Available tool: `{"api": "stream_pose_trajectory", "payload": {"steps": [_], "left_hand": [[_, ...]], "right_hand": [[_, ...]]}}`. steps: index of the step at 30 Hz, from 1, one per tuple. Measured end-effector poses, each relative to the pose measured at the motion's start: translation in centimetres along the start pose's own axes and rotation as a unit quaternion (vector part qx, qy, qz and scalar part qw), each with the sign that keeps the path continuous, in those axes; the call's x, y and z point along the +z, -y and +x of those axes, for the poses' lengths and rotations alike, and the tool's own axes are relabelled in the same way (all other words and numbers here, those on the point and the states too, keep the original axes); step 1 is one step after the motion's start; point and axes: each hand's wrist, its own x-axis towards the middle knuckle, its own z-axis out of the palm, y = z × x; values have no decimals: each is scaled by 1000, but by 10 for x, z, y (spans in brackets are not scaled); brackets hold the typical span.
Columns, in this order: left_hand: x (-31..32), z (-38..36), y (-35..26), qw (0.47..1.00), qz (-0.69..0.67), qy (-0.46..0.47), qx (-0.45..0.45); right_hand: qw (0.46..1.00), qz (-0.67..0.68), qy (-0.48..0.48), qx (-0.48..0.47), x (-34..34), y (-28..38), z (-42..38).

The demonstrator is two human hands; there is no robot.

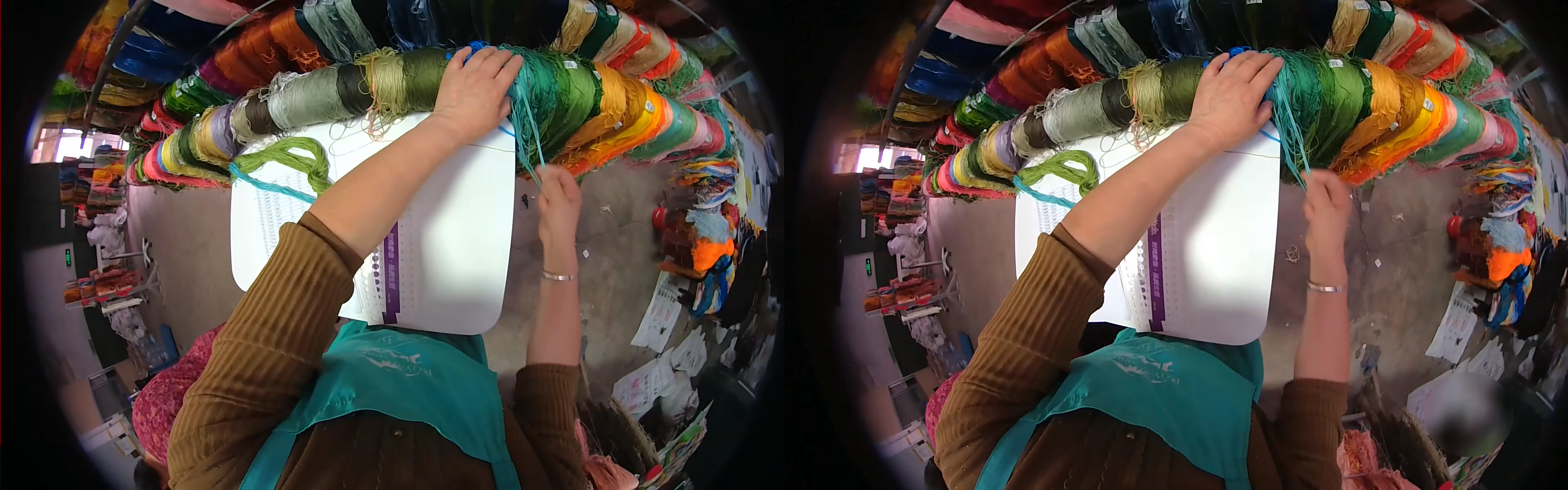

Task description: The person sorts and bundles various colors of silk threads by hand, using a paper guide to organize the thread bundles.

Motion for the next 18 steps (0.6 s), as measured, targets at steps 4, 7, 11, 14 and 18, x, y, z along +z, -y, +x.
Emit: {"api": "stream_pose_trajectory", "payload": {"steps": [4,7,11,14,18], "left_hand": [[1,0,0,1000,1,-4,-1],[2,1,1,1000,0,-6,0],[2,0,0,1000,4,-9,2],[3,0,1,1000,4,-18,7],[3,1,0,999,7,-25,18]], "right_hand": [[987,-97,-118,43,-132,-70,-52],[958,-153,-215,113,-303,-157,-152],[548,-768,-131,304,-412,-172,-364],[544,-708,-204,402,-410,-153,-441],[577,-679,-232,391,-399,-148,-450]]}}
